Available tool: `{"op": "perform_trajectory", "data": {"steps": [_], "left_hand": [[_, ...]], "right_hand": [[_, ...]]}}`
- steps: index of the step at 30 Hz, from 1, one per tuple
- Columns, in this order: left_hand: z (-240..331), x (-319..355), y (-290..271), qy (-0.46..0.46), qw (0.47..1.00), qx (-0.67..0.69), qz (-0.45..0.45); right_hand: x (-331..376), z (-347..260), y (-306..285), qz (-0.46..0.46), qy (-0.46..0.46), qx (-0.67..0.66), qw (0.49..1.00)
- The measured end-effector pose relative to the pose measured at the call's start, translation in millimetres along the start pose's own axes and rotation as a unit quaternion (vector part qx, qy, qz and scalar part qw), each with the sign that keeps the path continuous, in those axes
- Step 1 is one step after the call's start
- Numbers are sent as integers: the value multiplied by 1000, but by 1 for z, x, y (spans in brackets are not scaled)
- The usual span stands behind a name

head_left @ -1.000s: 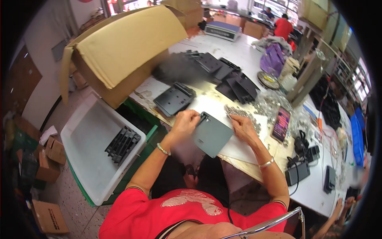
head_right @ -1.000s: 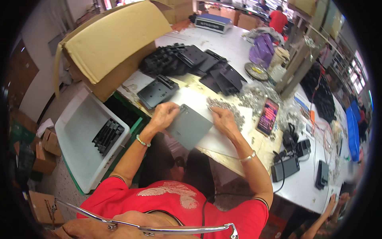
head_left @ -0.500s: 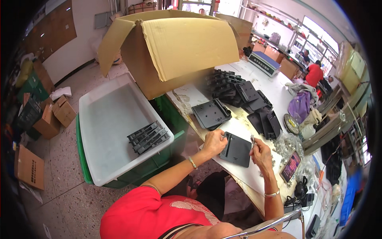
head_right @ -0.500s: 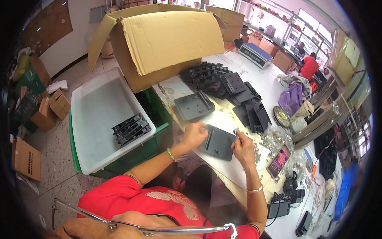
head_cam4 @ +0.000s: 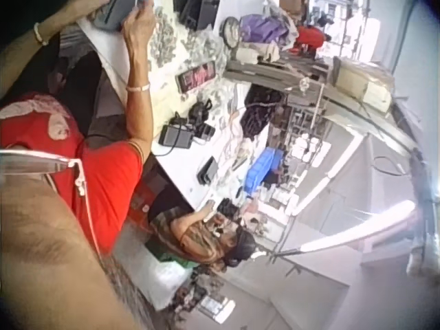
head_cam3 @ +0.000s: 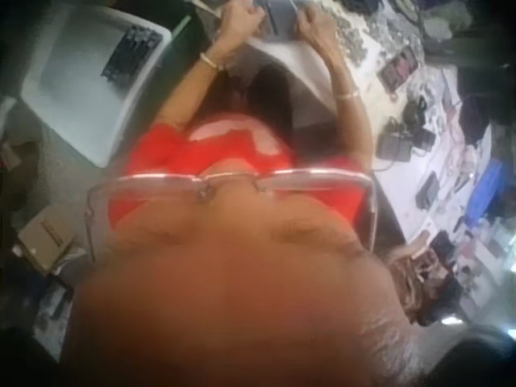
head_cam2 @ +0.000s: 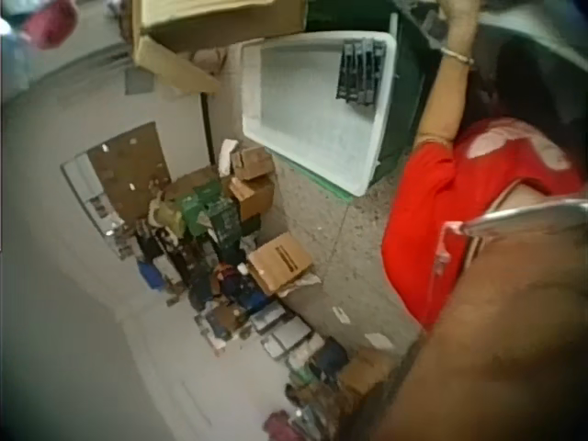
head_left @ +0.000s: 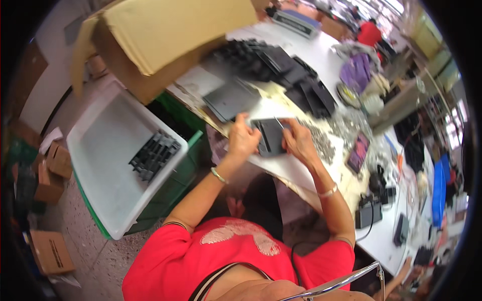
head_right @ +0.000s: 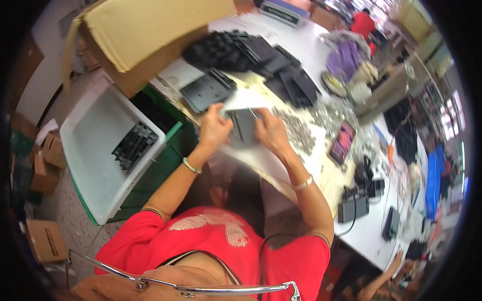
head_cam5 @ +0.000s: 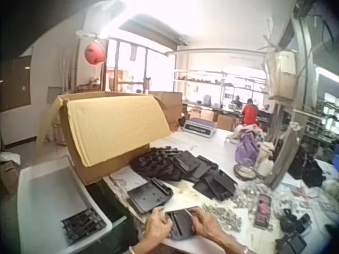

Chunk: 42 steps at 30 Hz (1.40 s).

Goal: The recorder is manually inserting small metal pins into plastic housings at a factory workstation.

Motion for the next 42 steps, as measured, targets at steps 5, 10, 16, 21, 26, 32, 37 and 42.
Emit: {"op": "perform_trajectory", "data": {"steps": [5,10,16,21,26,32,37,42], "left_hand": [[1,-7,6,21,998,-30,-49],[-3,-5,6,3,998,1,-65],[-2,-3,4,6,998,-13,-65],[-3,-4,4,12,998,0,-66],[-6,-6,5,28,997,-4,-70],[-6,-8,4,37,996,-15,-76],[-5,-9,6,38,994,-58,-85],[-15,-12,8,125,982,-129,-52]], "right_hand": [[1,-2,-1,-48,65,5,997],[2,-10,7,-31,-1,36,999],[-3,-27,15,-45,-29,98,994],[-5,-28,18,-50,-21,116,992],[-6,-32,19,-47,-34,137,989],[-5,-27,24,-35,-58,152,986],[-2,-23,30,-29,-79,212,974],[-1,-31,33,-61,-110,275,953]]}}
Point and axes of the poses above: each hand's wrist, its own x-axis away from the middle knuckle, its own y-axis out of the palm, z = x × y, the point moved 3 cm from there along -x, towards the middle knuckle, and after that the axes turned 2 degrees about x, right-handed, at the moved point
